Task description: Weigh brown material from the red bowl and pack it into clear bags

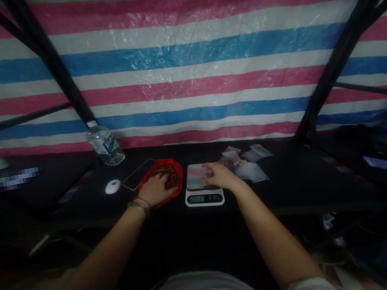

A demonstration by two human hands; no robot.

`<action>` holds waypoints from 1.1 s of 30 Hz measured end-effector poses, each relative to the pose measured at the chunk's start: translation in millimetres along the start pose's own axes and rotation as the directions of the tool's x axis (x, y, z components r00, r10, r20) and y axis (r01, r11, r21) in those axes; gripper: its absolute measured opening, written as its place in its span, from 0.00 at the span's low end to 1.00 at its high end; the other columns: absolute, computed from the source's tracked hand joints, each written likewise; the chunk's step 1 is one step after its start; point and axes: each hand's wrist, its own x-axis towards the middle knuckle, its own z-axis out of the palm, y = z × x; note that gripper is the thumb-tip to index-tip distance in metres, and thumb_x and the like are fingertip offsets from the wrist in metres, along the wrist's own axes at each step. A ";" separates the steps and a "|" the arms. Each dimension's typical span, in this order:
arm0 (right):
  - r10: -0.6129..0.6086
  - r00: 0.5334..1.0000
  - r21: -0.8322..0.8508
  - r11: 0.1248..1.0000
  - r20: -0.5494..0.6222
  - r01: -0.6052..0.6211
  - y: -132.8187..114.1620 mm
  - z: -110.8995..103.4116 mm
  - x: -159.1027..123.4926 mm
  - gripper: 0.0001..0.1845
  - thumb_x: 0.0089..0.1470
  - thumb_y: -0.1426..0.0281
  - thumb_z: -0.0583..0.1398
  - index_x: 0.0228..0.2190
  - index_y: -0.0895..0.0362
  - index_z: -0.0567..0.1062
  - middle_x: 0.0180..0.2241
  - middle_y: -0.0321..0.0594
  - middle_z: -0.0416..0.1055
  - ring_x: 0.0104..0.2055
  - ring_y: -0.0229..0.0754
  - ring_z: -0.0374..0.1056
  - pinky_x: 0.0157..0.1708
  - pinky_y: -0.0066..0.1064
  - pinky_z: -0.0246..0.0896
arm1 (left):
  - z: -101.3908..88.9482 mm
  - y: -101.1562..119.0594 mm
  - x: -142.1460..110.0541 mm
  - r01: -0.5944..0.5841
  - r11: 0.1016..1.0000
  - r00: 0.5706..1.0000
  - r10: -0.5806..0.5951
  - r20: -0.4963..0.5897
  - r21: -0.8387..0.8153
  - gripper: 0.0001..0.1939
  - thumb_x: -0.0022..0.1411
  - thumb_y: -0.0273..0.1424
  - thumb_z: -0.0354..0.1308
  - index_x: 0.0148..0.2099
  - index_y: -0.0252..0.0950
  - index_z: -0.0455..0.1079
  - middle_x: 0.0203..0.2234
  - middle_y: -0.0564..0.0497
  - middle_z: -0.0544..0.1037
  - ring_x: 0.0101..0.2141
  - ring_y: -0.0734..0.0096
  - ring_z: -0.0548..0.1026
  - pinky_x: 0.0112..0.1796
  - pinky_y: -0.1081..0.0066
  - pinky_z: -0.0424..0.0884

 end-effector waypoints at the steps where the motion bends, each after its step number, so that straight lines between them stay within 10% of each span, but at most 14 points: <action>1: -0.005 1.000 -0.016 1.000 -0.001 0.005 -0.1 1.9 -1.1 0.30 0.44 0.70 0.65 0.51 0.60 0.70 0.44 0.47 0.72 0.44 0.45 0.68 0.47 0.37 0.62 | -0.3 1.6 0.0 -0.005 1.000 1.000 0.005 -0.002 0.004 0.38 0.55 0.58 0.49 0.58 0.37 0.64 0.54 0.38 0.68 0.52 0.46 0.67 0.51 0.56 0.61; 11: -0.079 0.990 0.096 0.991 -0.118 0.090 -45.2 19.4 6.0 0.30 0.43 0.74 0.65 0.50 0.57 0.68 0.38 0.39 0.70 0.36 0.38 0.66 0.39 0.30 0.63 | -11.7 0.5 -11.7 -0.019 0.994 0.999 0.015 -0.029 -0.112 0.26 0.60 0.49 0.51 0.52 0.36 0.70 0.48 0.41 0.73 0.48 0.57 0.71 0.51 0.64 0.63; 23: -0.236 0.931 -0.465 0.815 0.280 0.346 -99.1 55.2 44.9 0.16 0.56 0.80 0.52 0.43 0.62 0.73 0.44 0.52 0.69 0.45 0.47 0.65 0.46 0.36 0.58 | -11.8 -9.2 -32.6 -0.001 0.998 0.996 -0.005 -0.092 -0.063 0.24 0.55 0.47 0.57 0.43 0.32 0.73 0.38 0.38 0.77 0.40 0.53 0.75 0.43 0.62 0.68; 33: -0.225 0.883 -0.388 0.834 0.413 0.394 -111.7 40.5 56.6 0.14 0.51 0.78 0.57 0.38 0.58 0.78 0.39 0.47 0.75 0.40 0.44 0.70 0.40 0.29 0.59 | -12.0 -18.9 -25.3 -0.008 0.966 0.999 -0.004 -0.045 -0.258 0.18 0.54 0.44 0.59 0.37 0.35 0.75 0.34 0.42 0.79 0.36 0.58 0.76 0.38 0.67 0.69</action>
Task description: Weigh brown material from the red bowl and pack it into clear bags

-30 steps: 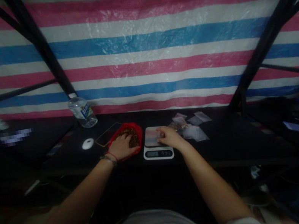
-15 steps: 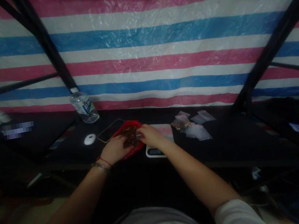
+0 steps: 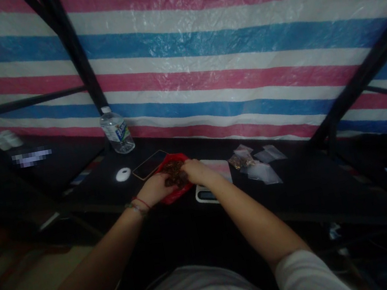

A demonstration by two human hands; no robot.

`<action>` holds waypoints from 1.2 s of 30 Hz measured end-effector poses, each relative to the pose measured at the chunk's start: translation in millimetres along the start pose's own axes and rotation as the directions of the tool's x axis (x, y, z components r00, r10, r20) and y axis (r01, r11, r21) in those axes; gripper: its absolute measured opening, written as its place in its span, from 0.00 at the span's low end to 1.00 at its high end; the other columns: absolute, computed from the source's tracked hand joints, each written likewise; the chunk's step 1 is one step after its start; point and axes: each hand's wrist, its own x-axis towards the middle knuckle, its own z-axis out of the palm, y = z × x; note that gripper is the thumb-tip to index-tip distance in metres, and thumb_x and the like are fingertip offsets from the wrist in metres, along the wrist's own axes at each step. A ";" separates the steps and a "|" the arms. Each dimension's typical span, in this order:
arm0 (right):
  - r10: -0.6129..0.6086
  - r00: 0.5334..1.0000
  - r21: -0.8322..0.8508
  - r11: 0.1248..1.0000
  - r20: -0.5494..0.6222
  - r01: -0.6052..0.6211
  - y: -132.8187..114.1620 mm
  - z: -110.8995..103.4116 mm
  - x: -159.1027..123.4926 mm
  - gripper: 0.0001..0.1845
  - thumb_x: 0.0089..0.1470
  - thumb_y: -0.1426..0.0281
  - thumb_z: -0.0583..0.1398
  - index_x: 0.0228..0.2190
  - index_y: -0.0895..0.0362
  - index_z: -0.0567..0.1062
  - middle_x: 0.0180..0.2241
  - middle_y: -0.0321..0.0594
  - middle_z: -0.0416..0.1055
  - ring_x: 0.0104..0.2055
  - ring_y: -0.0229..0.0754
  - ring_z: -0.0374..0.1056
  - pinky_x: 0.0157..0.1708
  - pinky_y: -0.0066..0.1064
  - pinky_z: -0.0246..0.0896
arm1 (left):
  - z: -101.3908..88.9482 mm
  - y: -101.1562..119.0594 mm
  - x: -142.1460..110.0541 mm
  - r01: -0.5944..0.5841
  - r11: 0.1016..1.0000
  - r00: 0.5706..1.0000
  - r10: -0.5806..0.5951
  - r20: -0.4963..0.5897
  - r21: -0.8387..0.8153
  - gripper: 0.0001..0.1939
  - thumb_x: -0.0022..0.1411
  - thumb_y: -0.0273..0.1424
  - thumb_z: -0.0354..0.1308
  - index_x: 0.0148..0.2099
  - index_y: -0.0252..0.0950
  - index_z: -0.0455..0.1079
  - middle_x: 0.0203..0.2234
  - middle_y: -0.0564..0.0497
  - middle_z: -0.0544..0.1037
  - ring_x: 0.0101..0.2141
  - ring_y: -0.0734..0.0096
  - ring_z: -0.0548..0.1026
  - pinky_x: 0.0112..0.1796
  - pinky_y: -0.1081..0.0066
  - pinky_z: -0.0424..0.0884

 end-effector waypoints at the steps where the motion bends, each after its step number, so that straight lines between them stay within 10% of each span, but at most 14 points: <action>1: -0.005 1.000 0.030 1.000 0.019 0.004 2.4 -0.8 -0.1 0.13 0.50 0.77 0.58 0.37 0.57 0.79 0.38 0.45 0.76 0.39 0.44 0.70 0.39 0.28 0.60 | -1.8 -0.7 -0.2 0.000 1.000 1.000 0.000 0.008 -0.030 0.17 0.54 0.44 0.59 0.37 0.36 0.75 0.34 0.43 0.79 0.36 0.58 0.77 0.38 0.68 0.69; 36: 0.042 0.995 0.303 0.953 -0.088 -0.014 2.3 35.1 19.8 0.14 0.45 0.78 0.63 0.38 0.59 0.77 0.37 0.43 0.76 0.39 0.42 0.70 0.39 0.28 0.61 | -0.2 -4.5 5.2 -0.048 0.958 0.998 0.036 -0.048 -0.284 0.15 0.55 0.26 0.57 0.47 0.37 0.72 0.41 0.49 0.78 0.41 0.66 0.76 0.42 0.72 0.71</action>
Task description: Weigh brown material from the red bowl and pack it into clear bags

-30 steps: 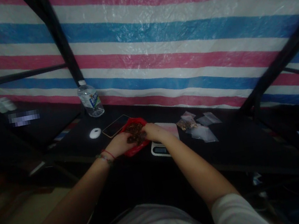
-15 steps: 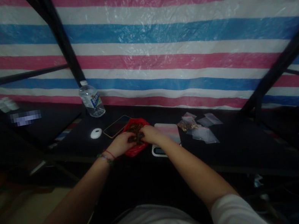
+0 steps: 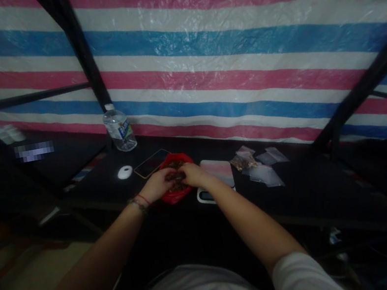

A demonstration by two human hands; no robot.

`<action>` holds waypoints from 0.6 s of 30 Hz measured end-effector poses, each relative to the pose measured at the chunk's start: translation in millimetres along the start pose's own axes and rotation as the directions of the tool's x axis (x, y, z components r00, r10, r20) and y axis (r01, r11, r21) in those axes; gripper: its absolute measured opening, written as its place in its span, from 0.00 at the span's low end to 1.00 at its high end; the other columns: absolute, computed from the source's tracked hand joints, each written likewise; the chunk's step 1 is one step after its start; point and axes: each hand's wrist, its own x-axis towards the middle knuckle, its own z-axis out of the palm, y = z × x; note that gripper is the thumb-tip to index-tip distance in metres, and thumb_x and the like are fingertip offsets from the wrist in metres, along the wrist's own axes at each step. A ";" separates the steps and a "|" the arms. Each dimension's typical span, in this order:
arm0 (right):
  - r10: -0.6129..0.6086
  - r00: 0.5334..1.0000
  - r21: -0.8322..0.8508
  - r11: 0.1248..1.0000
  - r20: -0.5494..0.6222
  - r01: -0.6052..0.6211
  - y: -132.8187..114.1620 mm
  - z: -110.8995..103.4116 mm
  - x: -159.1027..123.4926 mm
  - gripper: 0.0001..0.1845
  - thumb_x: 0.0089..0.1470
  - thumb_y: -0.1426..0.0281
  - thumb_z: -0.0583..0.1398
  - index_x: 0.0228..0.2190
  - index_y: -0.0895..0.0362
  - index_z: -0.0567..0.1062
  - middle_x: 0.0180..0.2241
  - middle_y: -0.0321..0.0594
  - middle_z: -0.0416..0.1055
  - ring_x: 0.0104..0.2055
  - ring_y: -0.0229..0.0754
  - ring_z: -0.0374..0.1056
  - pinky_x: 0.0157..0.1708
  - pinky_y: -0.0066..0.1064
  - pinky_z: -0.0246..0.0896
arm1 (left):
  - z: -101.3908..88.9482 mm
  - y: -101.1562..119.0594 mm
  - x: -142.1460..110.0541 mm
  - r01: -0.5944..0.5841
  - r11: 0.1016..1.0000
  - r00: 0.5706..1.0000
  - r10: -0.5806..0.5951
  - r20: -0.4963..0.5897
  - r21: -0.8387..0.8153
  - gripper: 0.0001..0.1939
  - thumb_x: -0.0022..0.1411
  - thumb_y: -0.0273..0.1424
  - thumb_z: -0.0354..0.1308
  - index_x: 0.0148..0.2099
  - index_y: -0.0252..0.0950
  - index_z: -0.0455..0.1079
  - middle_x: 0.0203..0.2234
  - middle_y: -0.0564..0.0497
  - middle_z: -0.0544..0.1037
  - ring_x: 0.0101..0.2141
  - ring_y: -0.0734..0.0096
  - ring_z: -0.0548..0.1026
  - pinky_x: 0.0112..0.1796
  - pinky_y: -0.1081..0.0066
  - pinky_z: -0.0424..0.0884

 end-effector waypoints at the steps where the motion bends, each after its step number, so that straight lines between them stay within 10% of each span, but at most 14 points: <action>1: 0.015 1.000 0.057 0.998 -0.002 -0.015 2.7 1.4 0.4 0.14 0.44 0.78 0.63 0.37 0.59 0.77 0.37 0.42 0.76 0.37 0.41 0.70 0.39 0.28 0.61 | 0.9 -0.6 0.7 0.008 0.999 1.000 -0.009 -0.024 -0.032 0.15 0.55 0.25 0.57 0.47 0.37 0.72 0.42 0.48 0.78 0.41 0.66 0.76 0.43 0.71 0.71; 18: 0.152 0.966 0.616 0.787 -0.210 0.010 2.2 9.7 -0.9 0.26 0.41 0.79 0.62 0.46 0.59 0.69 0.41 0.41 0.73 0.41 0.40 0.70 0.45 0.35 0.64 | -4.1 -1.8 1.8 -0.109 0.982 0.978 0.077 -0.196 -0.157 0.20 0.59 0.23 0.52 0.53 0.38 0.70 0.49 0.48 0.75 0.49 0.65 0.73 0.53 0.62 0.67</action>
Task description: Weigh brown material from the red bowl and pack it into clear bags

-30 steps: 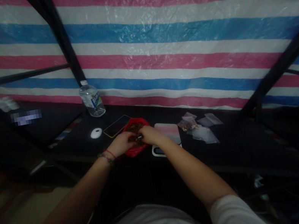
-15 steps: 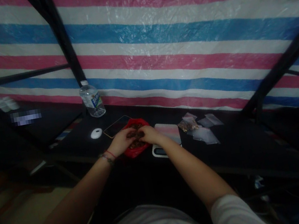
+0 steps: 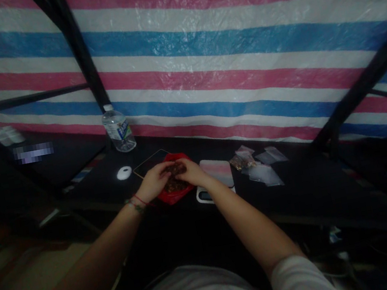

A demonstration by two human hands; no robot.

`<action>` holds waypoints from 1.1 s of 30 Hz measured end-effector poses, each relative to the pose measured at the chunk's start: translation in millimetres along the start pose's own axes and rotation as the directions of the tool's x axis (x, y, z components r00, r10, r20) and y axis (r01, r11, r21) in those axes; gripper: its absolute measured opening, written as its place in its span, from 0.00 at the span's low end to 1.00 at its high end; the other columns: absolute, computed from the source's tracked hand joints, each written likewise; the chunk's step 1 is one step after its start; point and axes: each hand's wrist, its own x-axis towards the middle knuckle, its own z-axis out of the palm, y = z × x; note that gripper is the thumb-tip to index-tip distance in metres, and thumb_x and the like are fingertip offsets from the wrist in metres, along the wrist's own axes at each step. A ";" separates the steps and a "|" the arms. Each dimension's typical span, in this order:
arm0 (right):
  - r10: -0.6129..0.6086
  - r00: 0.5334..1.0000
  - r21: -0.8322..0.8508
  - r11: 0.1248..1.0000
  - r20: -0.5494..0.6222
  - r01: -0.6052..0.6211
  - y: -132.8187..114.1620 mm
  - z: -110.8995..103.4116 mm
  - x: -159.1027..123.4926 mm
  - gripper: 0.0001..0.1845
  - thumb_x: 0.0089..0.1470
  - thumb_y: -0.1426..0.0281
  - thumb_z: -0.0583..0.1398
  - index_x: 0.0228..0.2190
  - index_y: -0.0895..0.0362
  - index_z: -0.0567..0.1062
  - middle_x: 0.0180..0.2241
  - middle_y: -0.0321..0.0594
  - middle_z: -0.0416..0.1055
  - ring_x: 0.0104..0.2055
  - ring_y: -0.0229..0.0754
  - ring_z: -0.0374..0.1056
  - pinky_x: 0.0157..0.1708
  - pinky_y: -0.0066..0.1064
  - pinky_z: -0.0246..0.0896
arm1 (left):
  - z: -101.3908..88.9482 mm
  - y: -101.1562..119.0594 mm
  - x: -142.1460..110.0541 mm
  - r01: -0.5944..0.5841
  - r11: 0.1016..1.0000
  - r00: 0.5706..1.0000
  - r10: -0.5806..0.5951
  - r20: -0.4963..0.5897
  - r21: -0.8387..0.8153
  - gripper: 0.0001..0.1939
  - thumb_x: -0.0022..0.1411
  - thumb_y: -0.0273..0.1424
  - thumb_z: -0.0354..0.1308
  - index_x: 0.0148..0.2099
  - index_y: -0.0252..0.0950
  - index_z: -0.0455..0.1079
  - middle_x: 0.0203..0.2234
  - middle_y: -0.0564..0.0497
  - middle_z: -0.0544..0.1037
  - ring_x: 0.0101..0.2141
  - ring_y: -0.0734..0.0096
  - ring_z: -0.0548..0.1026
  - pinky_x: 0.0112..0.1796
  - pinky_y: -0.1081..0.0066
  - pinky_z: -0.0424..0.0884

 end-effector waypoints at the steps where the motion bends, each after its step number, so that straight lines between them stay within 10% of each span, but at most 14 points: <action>1: -0.023 1.000 0.010 1.000 0.013 0.023 2.2 0.9 0.8 0.27 0.41 0.79 0.62 0.47 0.58 0.70 0.43 0.42 0.73 0.43 0.40 0.70 0.47 0.36 0.63 | 0.0 -0.7 0.0 -0.012 1.000 1.000 0.012 -0.009 0.009 0.20 0.59 0.22 0.51 0.53 0.38 0.70 0.49 0.48 0.75 0.49 0.65 0.73 0.54 0.62 0.66; 17: -0.012 0.995 0.096 0.995 0.104 0.002 11.8 15.6 4.2 0.18 0.42 0.77 0.64 0.39 0.59 0.73 0.38 0.40 0.75 0.39 0.42 0.71 0.44 0.36 0.65 | 1.8 6.9 -1.5 -0.140 0.990 0.988 0.140 -0.064 0.003 0.24 0.56 0.18 0.47 0.53 0.36 0.69 0.49 0.48 0.74 0.50 0.67 0.71 0.55 0.61 0.66; 33: -0.068 0.994 0.108 0.991 -0.080 0.077 7.6 9.6 2.0 0.23 0.40 0.79 0.63 0.42 0.58 0.71 0.42 0.41 0.73 0.44 0.42 0.70 0.48 0.37 0.63 | -1.6 1.1 -1.3 -0.121 0.991 0.984 0.127 -0.128 0.052 0.21 0.54 0.20 0.50 0.50 0.34 0.70 0.46 0.46 0.75 0.49 0.65 0.72 0.54 0.60 0.67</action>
